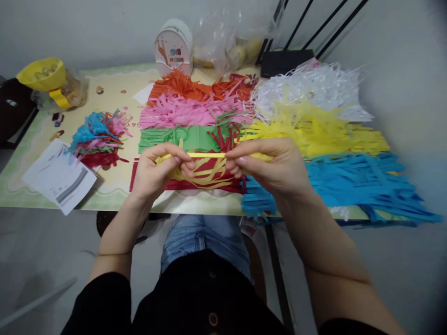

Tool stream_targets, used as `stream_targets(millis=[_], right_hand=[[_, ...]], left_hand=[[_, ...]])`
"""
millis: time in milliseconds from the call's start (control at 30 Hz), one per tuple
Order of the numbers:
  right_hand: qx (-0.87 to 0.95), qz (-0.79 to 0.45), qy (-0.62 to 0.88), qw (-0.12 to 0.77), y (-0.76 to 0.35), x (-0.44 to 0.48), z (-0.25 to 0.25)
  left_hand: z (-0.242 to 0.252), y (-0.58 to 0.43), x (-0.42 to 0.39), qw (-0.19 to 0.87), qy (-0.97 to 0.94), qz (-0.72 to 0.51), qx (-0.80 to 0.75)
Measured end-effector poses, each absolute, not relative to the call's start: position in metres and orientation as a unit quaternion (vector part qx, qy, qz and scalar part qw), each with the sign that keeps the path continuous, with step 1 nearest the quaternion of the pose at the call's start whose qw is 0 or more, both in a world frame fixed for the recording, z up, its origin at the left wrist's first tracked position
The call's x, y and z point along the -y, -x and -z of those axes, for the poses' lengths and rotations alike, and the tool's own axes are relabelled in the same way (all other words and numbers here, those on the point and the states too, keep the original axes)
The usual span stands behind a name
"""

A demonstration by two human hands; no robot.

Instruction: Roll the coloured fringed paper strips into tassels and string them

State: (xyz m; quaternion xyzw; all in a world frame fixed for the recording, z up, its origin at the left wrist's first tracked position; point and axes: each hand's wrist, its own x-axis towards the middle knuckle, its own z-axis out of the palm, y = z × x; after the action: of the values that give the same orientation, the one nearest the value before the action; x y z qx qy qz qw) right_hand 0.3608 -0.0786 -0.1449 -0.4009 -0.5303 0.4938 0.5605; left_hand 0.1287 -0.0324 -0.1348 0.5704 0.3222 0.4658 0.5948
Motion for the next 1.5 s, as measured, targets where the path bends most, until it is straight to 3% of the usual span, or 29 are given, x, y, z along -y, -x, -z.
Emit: stream_targets(millis=[300,467,633,800,933,1033,1100,1200,1333,1500], right_hand=[[0.523,-0.538,0.363,0.552,-0.361,0.080,0.143],[0.677,-0.344,0.431,0.487,-0.372,0.085,0.137],[0.822,-0.203,0.380,0.372,-0.380,0.087,0.120],[0.879,-0.102,0.305,0.353,-0.379,0.089,0.117],[0.890,-0.066,0.309,0.329,-0.383,0.093,0.126],[0.882,-0.115,0.340,0.306,-0.386,0.090,0.129],[0.836,-0.185,0.391,0.337,-0.385,0.082,0.129],[0.730,-0.370,0.434,0.376,-0.374,0.069,0.133],[0.583,-0.605,0.366,0.399,-0.354,0.060,0.144],[0.526,-0.641,0.286,0.481,-0.335,0.051,0.146]], left_hand=[[0.154,-0.120,0.045,0.590,-0.595,-0.469,-0.279],[0.137,-0.106,0.041,0.487,-0.738,-0.373,-0.281],[0.099,-0.109,0.025,0.327,-0.862,-0.288,-0.261],[0.100,-0.126,0.011,0.321,-0.911,-0.169,-0.195],[0.115,-0.128,0.004,0.255,-0.917,-0.211,-0.222],[0.127,-0.128,0.001,0.167,-0.910,-0.286,-0.249],[0.135,-0.129,0.000,0.122,-0.902,-0.329,-0.251],[0.147,-0.127,-0.002,0.083,-0.896,-0.367,-0.236],[0.161,-0.123,-0.006,0.039,-0.876,-0.412,-0.247],[0.177,-0.132,-0.009,-0.008,-0.815,-0.528,-0.237]])
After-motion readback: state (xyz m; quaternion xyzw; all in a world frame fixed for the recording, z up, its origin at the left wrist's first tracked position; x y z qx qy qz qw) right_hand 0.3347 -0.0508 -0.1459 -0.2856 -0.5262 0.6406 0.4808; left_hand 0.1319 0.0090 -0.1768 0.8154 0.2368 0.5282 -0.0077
